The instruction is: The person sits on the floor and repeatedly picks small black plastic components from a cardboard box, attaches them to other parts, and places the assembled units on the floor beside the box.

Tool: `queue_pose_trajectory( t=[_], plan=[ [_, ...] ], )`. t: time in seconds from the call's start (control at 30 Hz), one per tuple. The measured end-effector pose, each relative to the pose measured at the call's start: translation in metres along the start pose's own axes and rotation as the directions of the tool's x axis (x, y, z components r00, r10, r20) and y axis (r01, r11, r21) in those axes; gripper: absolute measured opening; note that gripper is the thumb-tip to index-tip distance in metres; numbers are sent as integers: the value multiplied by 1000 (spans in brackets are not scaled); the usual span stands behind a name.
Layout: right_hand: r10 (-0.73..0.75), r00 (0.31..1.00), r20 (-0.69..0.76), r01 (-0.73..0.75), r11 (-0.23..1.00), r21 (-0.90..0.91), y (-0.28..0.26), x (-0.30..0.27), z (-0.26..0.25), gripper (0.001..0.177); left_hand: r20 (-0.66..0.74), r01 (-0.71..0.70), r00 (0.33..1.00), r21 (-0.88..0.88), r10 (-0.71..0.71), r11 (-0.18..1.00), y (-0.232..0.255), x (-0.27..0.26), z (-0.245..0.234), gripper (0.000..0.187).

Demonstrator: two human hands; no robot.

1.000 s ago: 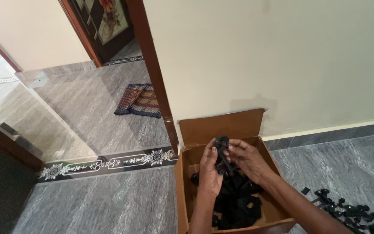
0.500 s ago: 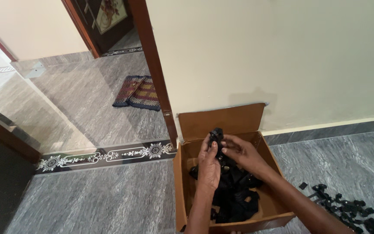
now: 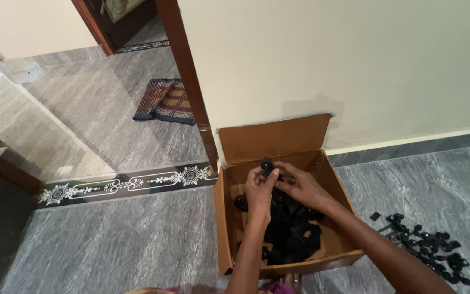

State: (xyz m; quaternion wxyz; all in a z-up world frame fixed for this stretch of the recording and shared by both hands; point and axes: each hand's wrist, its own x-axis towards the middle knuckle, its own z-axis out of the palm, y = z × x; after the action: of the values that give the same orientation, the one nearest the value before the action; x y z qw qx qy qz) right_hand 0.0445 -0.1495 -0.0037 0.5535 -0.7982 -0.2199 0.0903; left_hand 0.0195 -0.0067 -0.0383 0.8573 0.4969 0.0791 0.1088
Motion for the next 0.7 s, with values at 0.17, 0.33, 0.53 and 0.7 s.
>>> queue_pose_trajectory(
  t=[0.17, 0.33, 0.53, 0.7],
  plan=[
    [171, 985, -14, -165, 965, 202, 10, 4, -7, 46, -13, 124, 992, 85, -123, 989, 18, -2, -1, 34],
    [162, 987, -11, -142, 895, 422, 18, 7, -17, 42, 85, 117, 988, 139, -130, 983, 22, -6, 3, 42],
    [69, 996, 47, -82, 925, 370, 11, 7, -13, 48, 26, 41, 999, 28, -42, 999, -1, 7, -7, 47],
    [-97, 991, 94, 86, 989, 117, 5, 3, 0, 74, -90, 74, 993, -28, -76, 997, -31, 22, -30, 39]
  ],
)
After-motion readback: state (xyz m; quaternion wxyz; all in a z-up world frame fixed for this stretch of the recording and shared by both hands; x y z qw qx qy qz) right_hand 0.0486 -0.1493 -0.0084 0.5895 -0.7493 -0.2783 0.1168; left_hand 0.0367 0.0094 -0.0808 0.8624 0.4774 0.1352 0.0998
